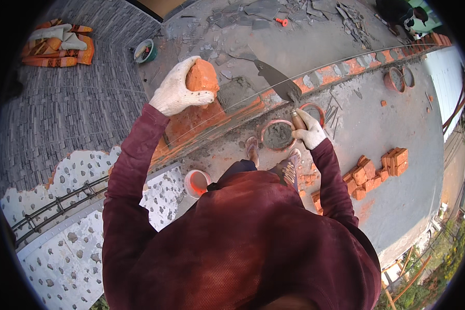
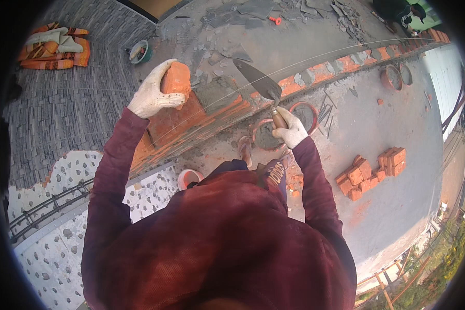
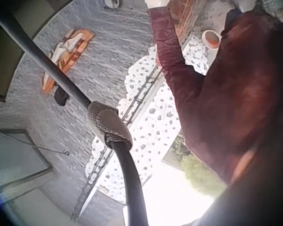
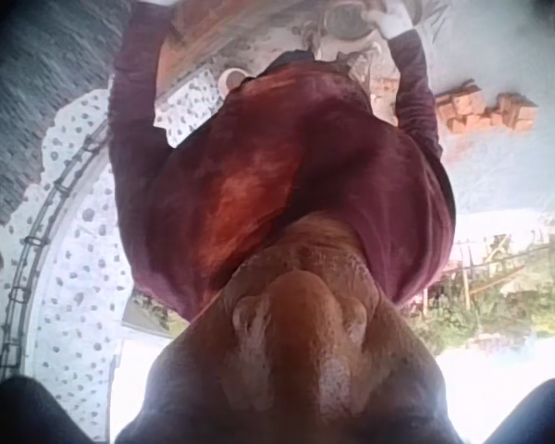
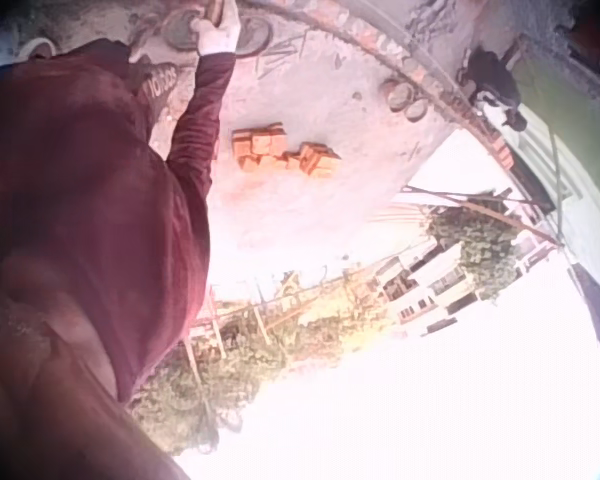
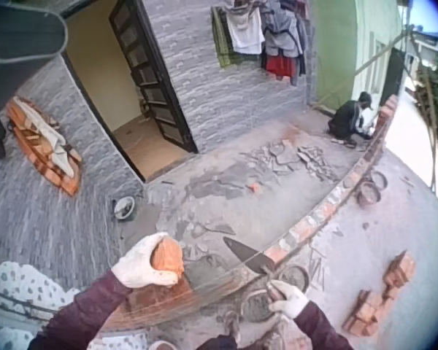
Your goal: The person scoops mortar from a bucket with a trowel and spreads it along a brick wall. They place bricks onto the mortar bed, tap them into alignment, and scrape off excess mortar. The person repeats this process, adding bricks one at a time to extend the wall.
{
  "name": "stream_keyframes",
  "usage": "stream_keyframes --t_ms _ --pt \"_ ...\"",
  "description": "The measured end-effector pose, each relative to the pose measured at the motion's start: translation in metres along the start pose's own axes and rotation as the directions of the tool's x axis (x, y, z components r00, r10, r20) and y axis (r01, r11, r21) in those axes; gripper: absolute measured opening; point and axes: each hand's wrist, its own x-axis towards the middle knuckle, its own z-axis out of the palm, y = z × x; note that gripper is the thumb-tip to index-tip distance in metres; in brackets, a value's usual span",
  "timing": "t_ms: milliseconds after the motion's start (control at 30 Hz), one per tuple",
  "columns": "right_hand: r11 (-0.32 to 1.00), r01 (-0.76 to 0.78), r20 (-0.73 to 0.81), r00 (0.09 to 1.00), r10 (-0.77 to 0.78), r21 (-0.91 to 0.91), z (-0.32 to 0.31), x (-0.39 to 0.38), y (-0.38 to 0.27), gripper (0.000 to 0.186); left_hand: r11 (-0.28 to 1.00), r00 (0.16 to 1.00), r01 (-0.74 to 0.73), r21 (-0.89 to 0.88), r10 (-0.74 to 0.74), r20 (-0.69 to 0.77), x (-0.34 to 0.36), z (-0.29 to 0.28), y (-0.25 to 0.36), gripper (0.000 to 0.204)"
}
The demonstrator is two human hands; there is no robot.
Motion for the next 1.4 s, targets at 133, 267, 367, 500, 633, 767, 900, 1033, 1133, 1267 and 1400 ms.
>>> stream_keyframes --t_ms 133,267,367,500,633,767,900,1033,1133,1267,1400 --pt "0.921 -0.079 -0.117 0.984 0.133 0.381 0.041 -0.033 0.030 0.080 0.951 0.996 -0.081 0.300 0.063 0.070 0.057 0.037 0.004 0.118" --pt "0.860 -0.128 -0.153 0.961 0.231 0.494 0.067 -0.058 0.044 0.073 0.923 0.992 -0.083 0.375 0.040 0.123 0.065 0.061 0.017 0.116" --pt "0.841 -0.122 -0.181 0.951 0.251 0.527 0.083 -0.071 0.043 0.069 0.903 0.992 -0.072 0.424 0.022 0.122 0.061 0.069 0.025 0.118" --pt "0.843 -0.100 -0.217 0.944 0.248 0.528 0.098 -0.077 0.031 0.069 0.880 0.993 -0.092 0.465 0.044 0.113 0.056 0.077 0.032 0.119" --pt "0.847 -0.105 -0.221 0.942 0.253 0.522 0.101 -0.074 0.015 0.060 0.856 0.988 -0.096 0.507 0.020 0.155 0.053 0.085 0.035 0.120" --pt "0.867 -0.098 -0.211 0.951 0.226 0.489 0.100 -0.069 0.009 0.061 0.857 0.989 -0.102 0.504 0.031 0.147 0.052 0.091 0.033 0.121" --pt "0.859 -0.082 -0.194 0.959 0.206 0.505 0.101 -0.062 0.011 0.060 0.838 0.990 -0.118 0.532 0.057 0.130 0.051 0.095 0.030 0.122" --pt "0.855 -0.064 -0.164 0.972 0.171 0.515 0.101 -0.054 0.014 0.060 0.810 0.990 -0.104 0.577 0.027 0.141 0.052 0.098 0.031 0.123" --pt "0.891 -0.082 -0.140 0.977 0.160 0.446 0.100 -0.051 0.016 0.064 0.798 0.991 -0.100 0.595 0.023 0.135 0.053 0.100 0.033 0.124" --pt "0.991 -0.133 -0.245 0.962 0.123 -0.023 0.103 -0.044 0.017 0.070 0.786 0.992 -0.098 0.611 0.025 0.126 0.052 0.103 0.036 0.126" --pt "0.923 -0.022 -0.329 0.938 -0.114 -0.383 0.116 -0.036 0.016 0.073 0.778 0.993 -0.091 0.622 0.022 0.118 0.053 0.104 0.038 0.129"
